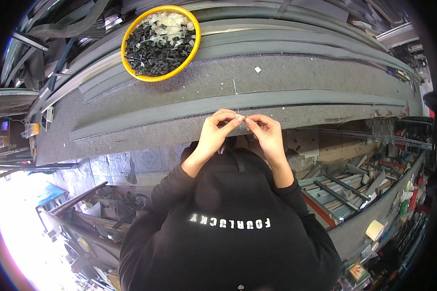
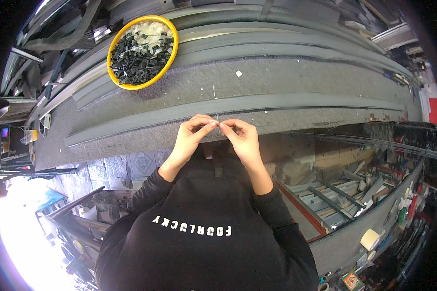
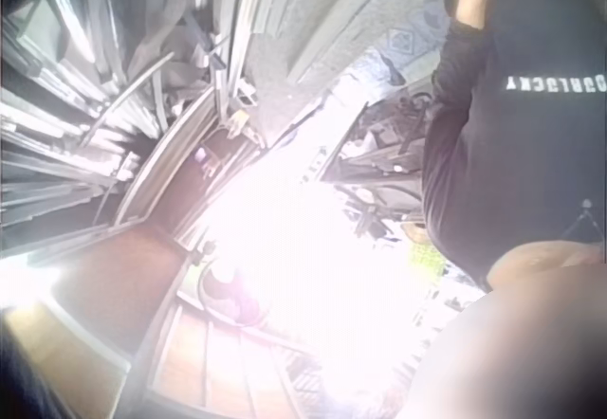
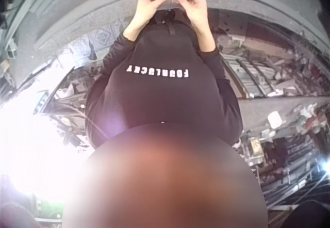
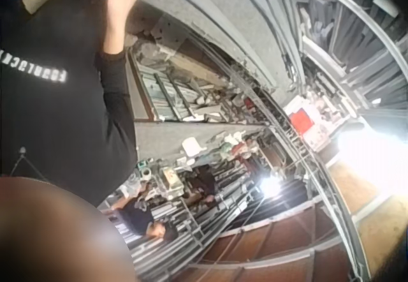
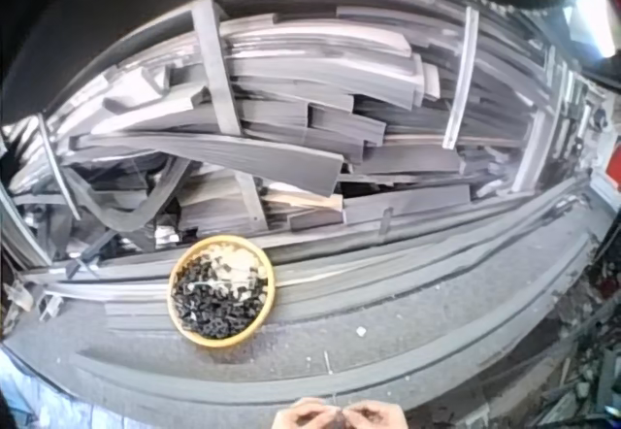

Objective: The person repeatedly picks small black plastic clips from a yellow bowl and presses them into slots along long gray metal frame profiles on a workbench. The person handles the clips and profiles by hand, working one section at a time. The task continues throughout the clip with no final assembled state shown.

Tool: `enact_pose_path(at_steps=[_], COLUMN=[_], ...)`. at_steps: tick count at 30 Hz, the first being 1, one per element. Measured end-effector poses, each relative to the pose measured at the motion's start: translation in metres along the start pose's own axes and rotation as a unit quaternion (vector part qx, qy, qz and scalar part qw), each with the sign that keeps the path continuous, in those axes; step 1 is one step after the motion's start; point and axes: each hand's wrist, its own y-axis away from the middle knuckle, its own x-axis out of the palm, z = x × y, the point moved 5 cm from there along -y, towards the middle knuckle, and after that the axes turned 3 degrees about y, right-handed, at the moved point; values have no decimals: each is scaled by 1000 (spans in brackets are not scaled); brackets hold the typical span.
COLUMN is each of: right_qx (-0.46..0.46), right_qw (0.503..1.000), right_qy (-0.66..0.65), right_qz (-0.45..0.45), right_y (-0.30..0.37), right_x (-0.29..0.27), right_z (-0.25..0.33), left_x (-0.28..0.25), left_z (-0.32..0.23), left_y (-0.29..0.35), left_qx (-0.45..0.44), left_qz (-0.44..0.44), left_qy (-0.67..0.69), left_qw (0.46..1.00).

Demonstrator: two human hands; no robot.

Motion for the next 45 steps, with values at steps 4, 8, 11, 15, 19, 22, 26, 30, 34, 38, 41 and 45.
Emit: enact_pose_path(at_steps=[4, 8, 11, 15, 19, 22, 26, 30, 34, 38, 41, 45], right_qx=[-80, -67, -93, -114, -121, -120, -131, -134, -103, -126, -131, -140], right_qw=[985, 968, 956, 945, 941, 937, 931, 933, 941, 937, 936, 936], right_qy=[125, 228, 268, 298, 309, 322, 339, 333, 314, 316, 314, 310], right_qz=[-91, -86, -78, -74, -74, -61, -36, -35, -73, -80, -86, -91], right_y=[-2, -1, 1, 2, 1, 1, 3, 4, 3, 3, 4, 4], right_x=[-9, -14, -13, -9, -8, -7, -3, -3, -8, -7, -6, -4], right_z=[-17, -29, -28, -26, -24, -24, -22, -22, -25, -24, -24, -23], left_x=[-1, -4, -1, 1, 0, 0, 1, 2, 2, 2, 2, 2], left_z=[20, 26, 24, 21, 21, 21, 18, 16, 17, 18, 18, 18], left_y=[-3, 1, 4, 4, 4, 4, 5, 5, 5, 5, 4, 4], left_qx=[-66, -138, -138, -130, -136, -136, -128, -128, -131, -134, -136, -131], left_qz=[-23, 8, 42, 56, 61, 61, 63, 65, 66, 65, 62, 60], left_qy=[-59, -221, -265, -277, -276, -282, -286, -292, -299, -296, -289, -294], left_qw=[996, 965, 953, 950, 950, 948, 948, 946, 943, 944, 946, 945])
